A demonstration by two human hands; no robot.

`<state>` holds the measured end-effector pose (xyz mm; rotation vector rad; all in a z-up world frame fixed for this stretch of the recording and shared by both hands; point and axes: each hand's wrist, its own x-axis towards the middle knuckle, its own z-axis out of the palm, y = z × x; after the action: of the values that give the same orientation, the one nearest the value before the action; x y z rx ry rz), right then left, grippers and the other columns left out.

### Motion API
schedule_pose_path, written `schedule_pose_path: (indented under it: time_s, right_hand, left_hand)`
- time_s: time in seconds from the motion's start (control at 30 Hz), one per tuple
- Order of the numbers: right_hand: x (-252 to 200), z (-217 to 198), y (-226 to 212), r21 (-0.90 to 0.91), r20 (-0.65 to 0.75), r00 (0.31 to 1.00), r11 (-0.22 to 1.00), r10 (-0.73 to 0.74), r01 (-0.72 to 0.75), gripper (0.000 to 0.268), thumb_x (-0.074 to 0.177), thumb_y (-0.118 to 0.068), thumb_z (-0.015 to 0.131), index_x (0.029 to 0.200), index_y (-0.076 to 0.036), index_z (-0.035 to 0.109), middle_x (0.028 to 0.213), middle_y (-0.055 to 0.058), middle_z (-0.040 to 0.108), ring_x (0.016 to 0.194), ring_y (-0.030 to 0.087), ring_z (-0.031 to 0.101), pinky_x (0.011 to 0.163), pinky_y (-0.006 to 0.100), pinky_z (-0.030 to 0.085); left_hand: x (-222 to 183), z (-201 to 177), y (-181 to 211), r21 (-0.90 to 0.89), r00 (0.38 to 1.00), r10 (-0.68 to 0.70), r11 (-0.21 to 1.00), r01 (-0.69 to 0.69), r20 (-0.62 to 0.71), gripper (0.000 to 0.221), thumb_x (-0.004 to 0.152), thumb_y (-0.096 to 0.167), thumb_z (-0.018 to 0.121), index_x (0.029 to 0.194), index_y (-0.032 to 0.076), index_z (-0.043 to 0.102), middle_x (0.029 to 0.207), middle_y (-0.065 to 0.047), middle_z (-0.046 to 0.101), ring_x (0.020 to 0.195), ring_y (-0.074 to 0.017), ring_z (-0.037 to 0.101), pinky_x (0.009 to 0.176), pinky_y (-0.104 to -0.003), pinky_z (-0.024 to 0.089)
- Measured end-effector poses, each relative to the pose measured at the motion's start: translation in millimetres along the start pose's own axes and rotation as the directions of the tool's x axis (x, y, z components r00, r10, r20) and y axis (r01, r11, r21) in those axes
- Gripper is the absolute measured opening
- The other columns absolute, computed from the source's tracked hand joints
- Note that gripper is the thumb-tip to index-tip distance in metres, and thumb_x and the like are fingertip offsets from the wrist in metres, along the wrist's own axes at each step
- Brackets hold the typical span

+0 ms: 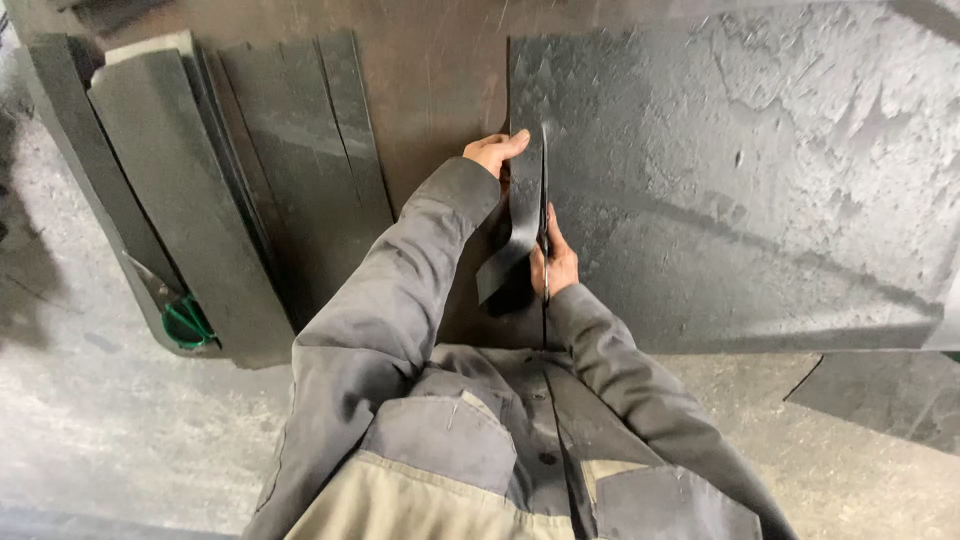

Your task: Cutting strips from a large black rubber sheet using scissors.

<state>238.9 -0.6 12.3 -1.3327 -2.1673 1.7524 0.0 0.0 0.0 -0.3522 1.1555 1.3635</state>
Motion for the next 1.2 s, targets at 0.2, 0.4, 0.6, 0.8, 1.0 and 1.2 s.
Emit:
schedule_pose_path:
  time_s: [0.2, 0.4, 0.6, 0.8, 1.0, 1.2]
  right_hand:
    - [12, -4, -6, 0.185, 0.045, 0.999, 0.983, -0.024, 0.015, 0.068, 0.106, -0.006, 0.051, 0.165, -0.018, 0.02, 0.151, 0.017, 0.055, 0.136, 0.022, 0.057, 0.109, 0.028, 0.044]
    - [58, -13, -24, 0.326, 0.093, 0.994, 0.945, -0.059, 0.025, 0.07, 0.104, -0.001, 0.042, 0.167, -0.019, 0.018, 0.16, 0.016, 0.044, 0.144, 0.023, 0.048, 0.115, 0.028, 0.041]
    - [56, -4, -29, 0.568, 0.105, 0.994, 0.819, 0.019, -0.075, 0.063, 0.111, 0.0, 0.048, 0.165, -0.019, 0.022, 0.163, 0.012, 0.043, 0.146, 0.019, 0.045, 0.116, 0.028, 0.039]
    - [60, 2, -24, 0.341, 0.029, 0.997, 0.937, 0.069, -0.075, 0.07, 0.099, 0.007, 0.042, 0.163, -0.019, 0.03, 0.155, 0.011, 0.054, 0.137, 0.018, 0.055, 0.112, 0.027, 0.043]
    - [58, -3, -38, 0.25, -0.023, 0.999, 0.967, 0.047, -0.04, 0.067, 0.098, 0.0, 0.048, 0.162, -0.018, 0.035, 0.143, 0.012, 0.065, 0.125, 0.018, 0.064, 0.105, 0.028, 0.049]
    - [58, -12, -64, -0.013, -0.005, 0.976, 0.975, 0.22, -0.22, 0.069, 0.098, -0.01, 0.053, 0.163, -0.025, 0.032, 0.129, 0.014, 0.071, 0.105, 0.022, 0.072, 0.092, 0.029, 0.056]
  left_hand:
    - [13, -6, 3, 0.267, 0.996, -0.048, 0.962, 0.065, -0.071, 0.02, 0.093, 0.023, 0.074, 0.095, 0.004, 0.069, 0.085, -0.006, 0.07, 0.071, -0.0188, 0.064, 0.062, -0.035, 0.049]
    - [7, 1, 3, 0.152, 0.999, -0.013, 0.988, 0.019, -0.038, 0.02, 0.092, 0.02, 0.075, 0.096, 0.0, 0.071, 0.087, -0.009, 0.073, 0.076, -0.0199, 0.069, 0.069, -0.035, 0.056]
    - [-3, 6, 4, 0.119, 0.999, -0.028, 0.992, 0.029, -0.016, 0.02, 0.091, 0.018, 0.073, 0.097, 0.0, 0.07, 0.088, -0.01, 0.073, 0.074, -0.0198, 0.071, 0.069, -0.035, 0.059]
    - [14, -7, -7, 0.137, 1.0, -0.026, 0.99, 0.025, 0.004, 0.02, 0.093, 0.019, 0.073, 0.096, 0.0, 0.07, 0.086, -0.01, 0.072, 0.071, -0.0191, 0.069, 0.065, -0.035, 0.056]
    - [15, -5, 12, 0.192, 0.992, -0.12, 0.975, 0.111, 0.035, 0.017, 0.09, 0.017, 0.073, 0.1, 0.003, 0.07, 0.092, -0.008, 0.073, 0.08, -0.0179, 0.072, 0.072, -0.036, 0.061]
    - [-4, 38, 77, 0.232, 0.996, -0.08, 0.969, 0.089, -0.047, 0.033, 0.097, 0.032, 0.069, 0.109, 0.001, 0.071, 0.098, -0.01, 0.075, 0.082, -0.0203, 0.072, 0.077, -0.036, 0.058]
